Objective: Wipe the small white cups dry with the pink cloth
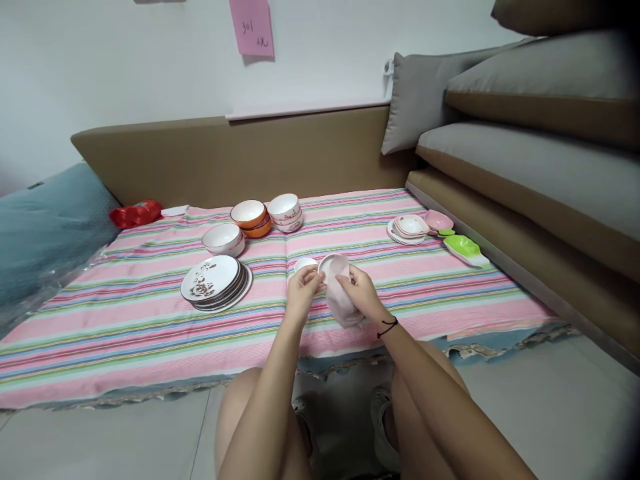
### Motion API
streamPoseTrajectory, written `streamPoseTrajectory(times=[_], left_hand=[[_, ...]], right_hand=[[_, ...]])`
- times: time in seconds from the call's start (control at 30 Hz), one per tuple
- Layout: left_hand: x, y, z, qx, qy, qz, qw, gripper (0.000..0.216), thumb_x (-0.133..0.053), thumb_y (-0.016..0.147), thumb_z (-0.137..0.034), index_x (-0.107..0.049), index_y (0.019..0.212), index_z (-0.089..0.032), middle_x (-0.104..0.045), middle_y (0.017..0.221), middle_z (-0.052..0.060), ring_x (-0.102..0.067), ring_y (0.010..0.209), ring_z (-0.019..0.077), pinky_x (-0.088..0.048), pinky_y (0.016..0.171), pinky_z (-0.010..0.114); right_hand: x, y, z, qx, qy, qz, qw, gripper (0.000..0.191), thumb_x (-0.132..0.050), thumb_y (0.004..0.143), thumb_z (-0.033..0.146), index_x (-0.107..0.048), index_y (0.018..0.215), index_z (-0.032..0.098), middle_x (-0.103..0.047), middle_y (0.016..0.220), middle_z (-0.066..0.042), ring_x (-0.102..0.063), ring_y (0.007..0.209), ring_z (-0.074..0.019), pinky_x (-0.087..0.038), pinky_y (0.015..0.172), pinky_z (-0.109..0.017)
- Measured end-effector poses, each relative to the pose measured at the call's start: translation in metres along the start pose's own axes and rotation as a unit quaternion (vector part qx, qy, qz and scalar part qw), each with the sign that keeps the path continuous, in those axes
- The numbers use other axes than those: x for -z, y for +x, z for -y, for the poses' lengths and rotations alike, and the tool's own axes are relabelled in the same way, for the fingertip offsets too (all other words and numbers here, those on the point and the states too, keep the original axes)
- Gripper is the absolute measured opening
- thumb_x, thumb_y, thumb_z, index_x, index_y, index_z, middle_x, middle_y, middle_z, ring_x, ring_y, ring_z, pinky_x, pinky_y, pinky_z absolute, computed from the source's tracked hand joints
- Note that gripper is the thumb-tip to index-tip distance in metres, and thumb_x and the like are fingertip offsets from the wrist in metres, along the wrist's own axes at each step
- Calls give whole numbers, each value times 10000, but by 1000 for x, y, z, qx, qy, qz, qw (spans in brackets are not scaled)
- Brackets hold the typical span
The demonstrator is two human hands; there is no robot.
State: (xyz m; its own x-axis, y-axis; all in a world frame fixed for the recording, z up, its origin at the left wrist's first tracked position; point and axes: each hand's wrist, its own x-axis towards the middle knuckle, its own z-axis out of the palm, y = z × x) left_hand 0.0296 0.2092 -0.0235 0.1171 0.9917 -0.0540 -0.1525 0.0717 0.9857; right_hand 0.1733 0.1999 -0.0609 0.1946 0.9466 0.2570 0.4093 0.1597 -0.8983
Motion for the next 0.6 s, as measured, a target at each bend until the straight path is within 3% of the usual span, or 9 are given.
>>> streamPoseTrajectory(times=[0.13,0.27,0.4,0.5,0.6], left_hand=[[2,2,-1,-22,38,16,999,368,-705,613,-410,-647,853,-137,-629,707,19,-574,628,133,-494,540,237],[5,0,-2,-40,96,37,994,256,-650,682,-373,-676,774,-135,-593,640,11,-524,591,124,-434,490,205],[6,-1,0,-39,128,61,989,281,-617,727,-411,-664,745,-134,-557,616,7,-497,553,116,-419,469,204],[5,-2,3,-33,126,61,990,345,-598,744,-435,-618,947,-157,-539,684,-8,-523,560,117,-442,458,211],[4,-1,7,-27,121,55,991,511,-650,705,-377,-478,1151,-196,-531,743,-25,-576,612,130,-471,482,217]], right_hand=[[3,-1,2,1,-15,-11,1000,276,-544,776,437,-530,702,171,-492,598,1,-418,570,-128,-293,519,-235],[11,-2,9,25,-81,-28,996,418,-529,802,479,-410,539,177,-361,500,23,-315,512,-101,-212,496,-246],[14,-2,13,49,-112,-13,992,463,-512,826,478,-331,521,179,-308,486,30,-281,501,-94,-187,502,-258],[11,-1,12,41,-73,-22,996,424,-477,848,471,-353,560,185,-357,507,27,-321,511,-102,-208,510,-257],[7,2,8,8,-19,-39,999,400,-440,856,475,-345,588,194,-374,515,27,-349,513,-110,-238,513,-251]])
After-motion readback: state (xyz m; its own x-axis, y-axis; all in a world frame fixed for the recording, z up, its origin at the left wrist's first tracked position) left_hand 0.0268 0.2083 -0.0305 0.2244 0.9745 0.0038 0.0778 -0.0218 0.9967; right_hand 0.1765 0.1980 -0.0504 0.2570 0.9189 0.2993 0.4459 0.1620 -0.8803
